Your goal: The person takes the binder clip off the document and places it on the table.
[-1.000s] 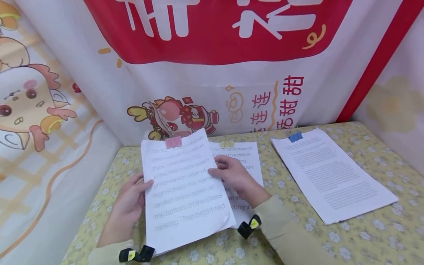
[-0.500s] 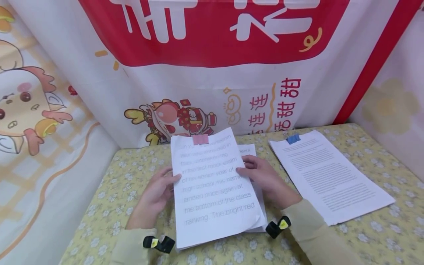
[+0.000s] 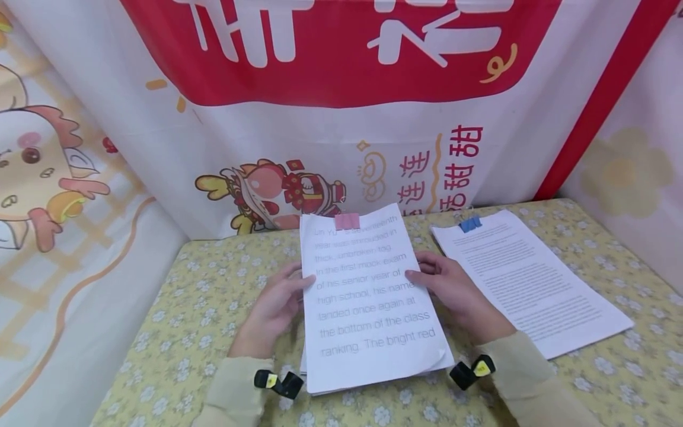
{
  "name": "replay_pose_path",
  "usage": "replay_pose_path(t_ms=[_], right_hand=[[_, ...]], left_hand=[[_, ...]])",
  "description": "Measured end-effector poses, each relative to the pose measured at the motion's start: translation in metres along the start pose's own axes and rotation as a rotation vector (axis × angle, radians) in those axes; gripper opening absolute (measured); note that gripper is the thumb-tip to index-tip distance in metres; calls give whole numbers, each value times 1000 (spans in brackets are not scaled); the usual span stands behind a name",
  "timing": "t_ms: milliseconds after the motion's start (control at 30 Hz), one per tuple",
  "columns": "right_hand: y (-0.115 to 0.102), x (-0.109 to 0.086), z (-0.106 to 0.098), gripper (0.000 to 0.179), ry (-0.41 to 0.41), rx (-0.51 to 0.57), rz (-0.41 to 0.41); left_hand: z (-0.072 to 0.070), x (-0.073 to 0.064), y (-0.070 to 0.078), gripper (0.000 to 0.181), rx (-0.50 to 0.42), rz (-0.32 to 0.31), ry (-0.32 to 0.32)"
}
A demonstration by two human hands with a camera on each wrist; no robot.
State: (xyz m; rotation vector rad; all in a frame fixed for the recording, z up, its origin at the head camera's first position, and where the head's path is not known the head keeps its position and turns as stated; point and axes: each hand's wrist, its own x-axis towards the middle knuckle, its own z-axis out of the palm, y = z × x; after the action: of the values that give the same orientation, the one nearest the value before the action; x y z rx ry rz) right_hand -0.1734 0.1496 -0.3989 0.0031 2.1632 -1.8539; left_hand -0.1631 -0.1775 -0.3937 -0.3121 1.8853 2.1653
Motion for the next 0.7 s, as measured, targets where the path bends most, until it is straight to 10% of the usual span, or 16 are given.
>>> replay_pose_path(t_ms=[700], right_hand=[[15,-4,-27,49,14,89,11]], left_hand=[[26,19,-7,55,50,46,-29]])
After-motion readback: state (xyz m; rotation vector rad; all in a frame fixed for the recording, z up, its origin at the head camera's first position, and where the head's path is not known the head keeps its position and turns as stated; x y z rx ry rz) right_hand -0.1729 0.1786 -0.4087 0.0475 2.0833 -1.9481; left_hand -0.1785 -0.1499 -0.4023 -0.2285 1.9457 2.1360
